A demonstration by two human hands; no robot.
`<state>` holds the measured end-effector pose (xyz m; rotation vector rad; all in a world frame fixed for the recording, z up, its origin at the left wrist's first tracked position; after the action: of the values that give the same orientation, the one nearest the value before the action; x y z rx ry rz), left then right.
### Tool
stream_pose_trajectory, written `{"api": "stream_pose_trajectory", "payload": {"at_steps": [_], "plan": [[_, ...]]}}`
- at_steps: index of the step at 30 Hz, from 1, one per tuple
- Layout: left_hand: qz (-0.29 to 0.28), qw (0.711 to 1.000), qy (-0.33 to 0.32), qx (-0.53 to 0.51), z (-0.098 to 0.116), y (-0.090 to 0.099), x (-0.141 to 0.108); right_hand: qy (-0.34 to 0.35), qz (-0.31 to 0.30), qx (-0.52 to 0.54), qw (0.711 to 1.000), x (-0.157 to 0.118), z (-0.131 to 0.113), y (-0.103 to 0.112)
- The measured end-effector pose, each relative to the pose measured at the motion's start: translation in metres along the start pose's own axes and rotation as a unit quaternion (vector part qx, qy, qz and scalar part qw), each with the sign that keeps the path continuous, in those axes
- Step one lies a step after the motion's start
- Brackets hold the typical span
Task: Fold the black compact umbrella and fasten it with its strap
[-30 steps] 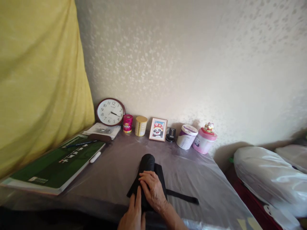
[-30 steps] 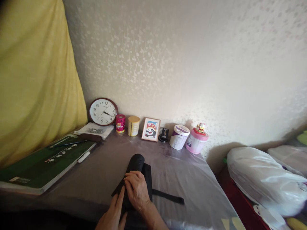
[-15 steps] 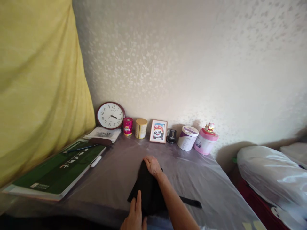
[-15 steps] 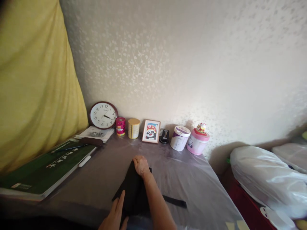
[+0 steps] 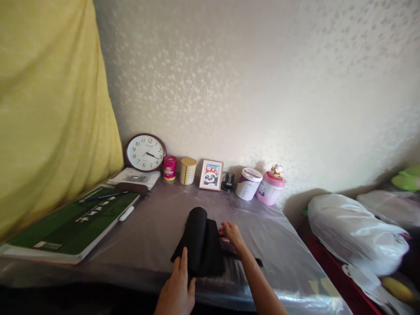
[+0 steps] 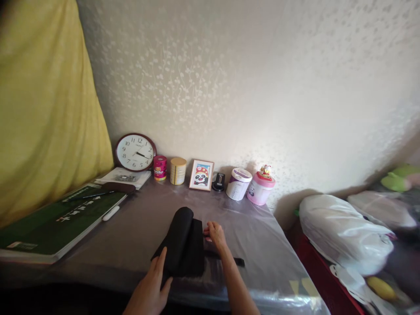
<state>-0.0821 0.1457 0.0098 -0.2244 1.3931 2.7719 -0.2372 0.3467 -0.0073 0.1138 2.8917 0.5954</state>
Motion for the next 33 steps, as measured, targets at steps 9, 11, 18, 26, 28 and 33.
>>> {"api": "stream_pose_trajectory", "payload": {"at_steps": [9,11,18,26,28,33], "plan": [[0.016,1.000,-0.004,0.009,0.000,0.002,-0.001,0.047,-0.002,-0.051,0.998,-0.023,-0.025,-0.020],[0.024,1.000,-0.005,0.008,0.000,0.002,-0.002,0.075,0.010,-0.092,0.993,-0.024,-0.034,-0.023],[0.043,0.999,-0.009,0.000,0.000,0.004,-0.003,0.098,0.025,-0.136,0.986,-0.022,-0.047,-0.038],[0.028,0.999,-0.004,0.020,0.002,0.005,-0.004,0.120,0.033,-0.143,0.982,-0.023,-0.064,-0.052],[0.027,0.999,-0.002,0.031,0.002,0.005,-0.004,0.120,0.027,-0.141,0.982,-0.024,-0.068,-0.057],[0.023,0.999,-0.003,0.040,0.003,0.006,-0.004,0.115,0.001,-0.140,0.984,-0.026,-0.077,-0.071]]}}
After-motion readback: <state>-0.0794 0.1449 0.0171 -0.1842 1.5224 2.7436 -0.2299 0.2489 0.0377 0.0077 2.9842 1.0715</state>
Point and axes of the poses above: each hand's wrist, its own x-axis towards the middle knuckle, its own y-axis out of the back of the hand, z = x × y, the point moved 9 cm from there along x, towards the middle knuckle, and after that the axes turned 1 degree about z, right-handed, at the moved point
